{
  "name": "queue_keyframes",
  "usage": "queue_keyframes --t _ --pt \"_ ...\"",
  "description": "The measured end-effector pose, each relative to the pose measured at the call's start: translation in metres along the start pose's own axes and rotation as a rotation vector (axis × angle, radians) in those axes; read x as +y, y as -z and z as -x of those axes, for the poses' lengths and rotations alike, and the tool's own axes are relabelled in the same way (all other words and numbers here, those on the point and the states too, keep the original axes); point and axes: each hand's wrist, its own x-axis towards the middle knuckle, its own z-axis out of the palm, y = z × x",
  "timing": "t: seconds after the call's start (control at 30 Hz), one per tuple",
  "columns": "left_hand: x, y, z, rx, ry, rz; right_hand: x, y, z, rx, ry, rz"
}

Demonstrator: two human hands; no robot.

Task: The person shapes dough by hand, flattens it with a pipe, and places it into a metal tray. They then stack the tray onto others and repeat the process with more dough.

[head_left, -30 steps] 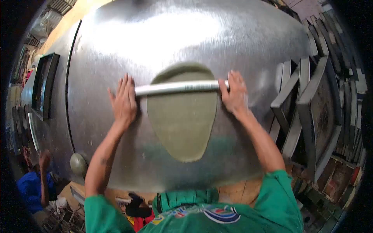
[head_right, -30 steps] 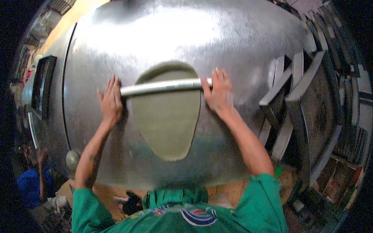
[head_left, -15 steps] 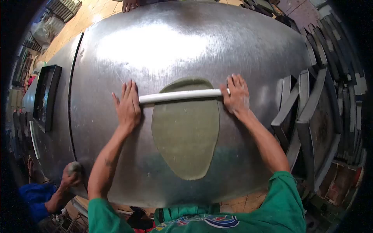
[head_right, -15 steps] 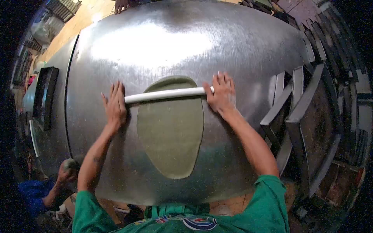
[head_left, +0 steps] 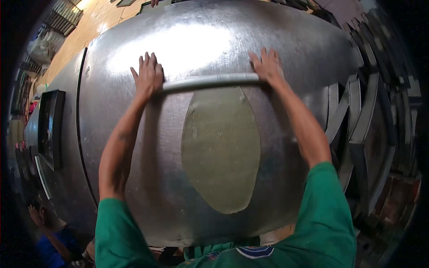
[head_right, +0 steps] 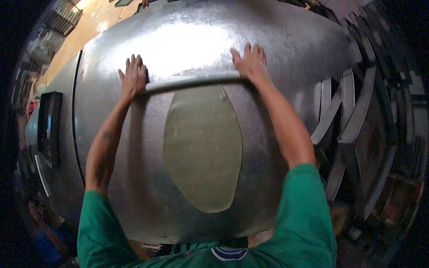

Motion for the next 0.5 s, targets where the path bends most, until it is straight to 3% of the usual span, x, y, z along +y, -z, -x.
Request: queue_keyframes --t 0.07,0.13,0.17,0.2,0.23,0.27,0.3,0.33,0.37,0.4,0.47,0.5 --pt "-0.002 -0.006 -0.032 -0.052 0.076 0.058 0.003 0.005 -0.036 0.029 -0.056 -0.004" --pt "-0.025 -0.003 -0.051 -0.161 0.425 1.031 0.023 -0.003 -0.044 0.063 -0.048 -0.802" --pt "-0.010 0.035 -0.031 -0.194 0.566 1.611 0.040 -0.011 -0.039 0.071 -0.064 -0.804" --pt "0.010 0.067 0.003 -0.189 0.454 1.624 0.063 -0.028 -0.020 -0.064 0.023 -0.699" --pt "-0.012 0.028 0.024 -0.173 0.129 0.969 0.077 -0.035 -0.004 -0.200 0.118 -0.589" --pt "-0.036 -0.011 0.048 -0.146 -0.186 0.309 0.023 -0.004 0.070 -0.066 -0.004 -0.054" --pt "0.003 0.023 0.113 -0.223 -0.273 -0.244 0.023 -0.020 0.135 0.170 0.164 0.101" --pt "0.010 0.042 0.163 -0.116 -0.323 0.050 -0.008 0.036 0.185 -0.020 0.121 0.077" --pt "0.010 0.056 0.208 -0.196 -0.318 0.130 -0.009 0.048 0.235 -0.036 0.199 0.132" --pt "0.013 0.086 0.251 -0.249 -0.313 0.276 -0.012 0.061 0.287 -0.058 0.206 -0.043" --pt "0.020 0.129 0.305 -0.276 -0.292 0.274 -0.008 0.084 0.345 -0.108 0.232 -0.155" --pt "0.015 0.127 0.297 -0.257 -0.289 0.277 -0.005 0.087 0.332 -0.097 0.245 -0.149"
